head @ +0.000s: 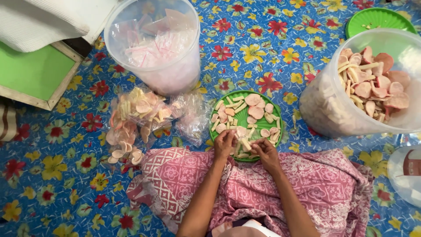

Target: Sorting and arranging crackers on a green plate while sitting on the floor.

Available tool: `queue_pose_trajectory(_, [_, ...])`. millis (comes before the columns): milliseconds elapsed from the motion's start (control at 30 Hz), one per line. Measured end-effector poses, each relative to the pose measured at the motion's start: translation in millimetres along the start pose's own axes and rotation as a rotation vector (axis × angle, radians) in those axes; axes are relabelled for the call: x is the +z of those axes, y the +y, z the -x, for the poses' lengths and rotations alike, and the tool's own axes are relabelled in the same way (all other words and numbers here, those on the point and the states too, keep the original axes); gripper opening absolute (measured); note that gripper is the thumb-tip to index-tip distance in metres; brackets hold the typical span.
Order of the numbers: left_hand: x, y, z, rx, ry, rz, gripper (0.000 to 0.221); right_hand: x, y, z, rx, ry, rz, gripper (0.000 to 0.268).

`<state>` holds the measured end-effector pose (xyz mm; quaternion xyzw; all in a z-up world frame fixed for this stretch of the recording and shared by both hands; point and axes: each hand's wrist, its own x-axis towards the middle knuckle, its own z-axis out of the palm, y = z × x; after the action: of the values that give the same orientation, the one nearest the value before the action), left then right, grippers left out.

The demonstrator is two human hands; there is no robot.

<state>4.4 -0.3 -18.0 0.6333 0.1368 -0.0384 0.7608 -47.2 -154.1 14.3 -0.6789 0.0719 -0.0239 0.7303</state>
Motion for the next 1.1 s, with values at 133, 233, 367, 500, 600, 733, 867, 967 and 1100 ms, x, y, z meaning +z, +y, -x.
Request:
queue_pose_trajectory(133, [2.5,31.2,14.4,-0.131,0.014,0.085,0.047,-7.6,-1.0,-6.0,0.009,0.059,0.015,0.012])
queue_pose_trajectory(233, [2.4,11.5,7.7,-0.213,-0.106,0.159,0.085,-5.8,-2.2,-7.8,0.037,0.044,-0.003,0.014])
queue_pose_trajectory(367, [3.8,17.8,5.5,-0.184,-0.107,0.063,0.084,-0.2,-2.6,-6.4,0.102,-0.046,-0.095,0.018])
queue_pose_trajectory(500, [9.0,55.5,18.2,-0.069,0.076,0.001,0.064,5.4,-26.2,-7.1,0.015,0.014,-0.051,0.016])
queue_pose_trajectory(600, [8.6,44.8,12.1,-0.033,0.203,0.146,0.056,-11.7,7.7,-12.6,-0.068,0.119,0.171,0.013])
queue_pose_trajectory(733, [2.9,25.2,3.1,-0.005,0.223,0.229,0.055,-5.0,24.2,-14.5,-0.177,0.009,0.611,0.01])
queue_pose_trajectory(867, [1.6,2.6,-7.1,0.009,0.216,0.248,0.054,11.0,27.7,-29.7,-0.587,-0.304,1.04,0.009])
queue_pose_trajectory(967, [-0.2,8.4,-5.7,0.007,0.218,0.276,0.054,6.8,71.8,-45.8,-0.655,-0.367,1.24,0.009])
queue_pose_trajectory(1100, [5.7,61.9,19.9,-0.029,0.224,0.298,0.054,1.6,77.8,-50.3,-0.608,-0.398,1.321,0.012])
